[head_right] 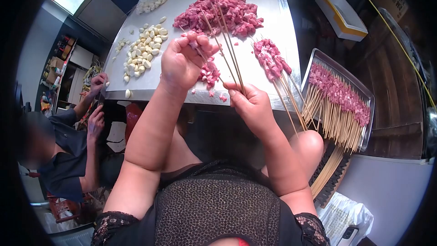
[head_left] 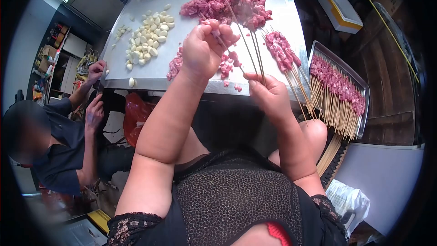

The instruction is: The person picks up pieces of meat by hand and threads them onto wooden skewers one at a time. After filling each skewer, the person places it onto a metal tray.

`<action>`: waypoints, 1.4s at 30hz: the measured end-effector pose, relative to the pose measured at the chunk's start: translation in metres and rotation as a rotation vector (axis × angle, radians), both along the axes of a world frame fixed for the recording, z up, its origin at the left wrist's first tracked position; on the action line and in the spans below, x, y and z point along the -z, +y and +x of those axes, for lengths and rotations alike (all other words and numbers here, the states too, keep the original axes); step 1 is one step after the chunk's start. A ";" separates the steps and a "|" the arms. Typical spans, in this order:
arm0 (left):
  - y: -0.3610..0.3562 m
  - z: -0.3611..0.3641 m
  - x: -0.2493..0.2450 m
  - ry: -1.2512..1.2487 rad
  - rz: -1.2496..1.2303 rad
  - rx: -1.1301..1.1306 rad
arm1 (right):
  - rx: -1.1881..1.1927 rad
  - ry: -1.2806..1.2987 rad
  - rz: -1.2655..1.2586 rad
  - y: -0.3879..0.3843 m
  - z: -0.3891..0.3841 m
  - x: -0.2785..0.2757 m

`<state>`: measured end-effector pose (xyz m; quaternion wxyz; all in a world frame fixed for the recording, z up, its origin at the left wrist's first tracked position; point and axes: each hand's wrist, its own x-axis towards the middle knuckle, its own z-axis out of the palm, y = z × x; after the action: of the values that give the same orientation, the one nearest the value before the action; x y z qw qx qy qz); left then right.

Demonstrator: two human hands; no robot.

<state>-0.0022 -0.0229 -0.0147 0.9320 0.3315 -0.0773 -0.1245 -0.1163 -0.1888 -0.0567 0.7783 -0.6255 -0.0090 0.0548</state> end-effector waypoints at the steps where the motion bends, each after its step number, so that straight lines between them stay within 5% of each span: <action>1: -0.004 -0.002 0.003 -0.013 0.026 0.015 | 0.022 0.024 0.017 0.001 0.000 0.000; 12: -0.042 -0.025 0.018 0.070 0.178 0.097 | 0.188 -0.039 -0.003 -0.002 0.006 0.015; 14: -0.034 -0.019 -0.011 -0.181 0.852 0.179 | 0.271 -0.093 -0.002 -0.009 0.008 0.017; 16: 0.000 0.022 -0.002 -0.475 1.086 -0.041 | 0.277 -0.107 0.008 -0.014 0.006 0.013; 19: 0.040 0.046 -0.005 -0.406 1.500 -0.315 | 0.315 -0.142 -0.013 -0.017 0.003 0.013; 23: 0.054 0.052 0.016 -0.470 1.938 -0.176 | 0.297 -0.126 -0.025 -0.017 0.003 0.014; 26: 0.037 0.049 0.020 -0.652 2.021 -0.167 | 0.289 -0.104 -0.016 -0.014 0.003 0.011; 30: 0.027 0.040 0.022 -0.577 1.624 -0.166 | 0.280 -0.094 -0.001 -0.015 0.003 0.007; 37: 0.026 0.009 0.006 -0.992 1.912 0.006 | 0.282 -0.112 0.000 -0.020 0.003 0.007; 42: 0.022 0.017 0.011 -0.965 2.064 -0.021 | 0.280 -0.115 -0.015 -0.020 0.002 0.006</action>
<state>0.0147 -0.0009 -0.0260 0.0885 0.9540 -0.2858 0.0197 -0.1146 -0.2093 -0.0624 0.7717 -0.6287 0.0341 -0.0900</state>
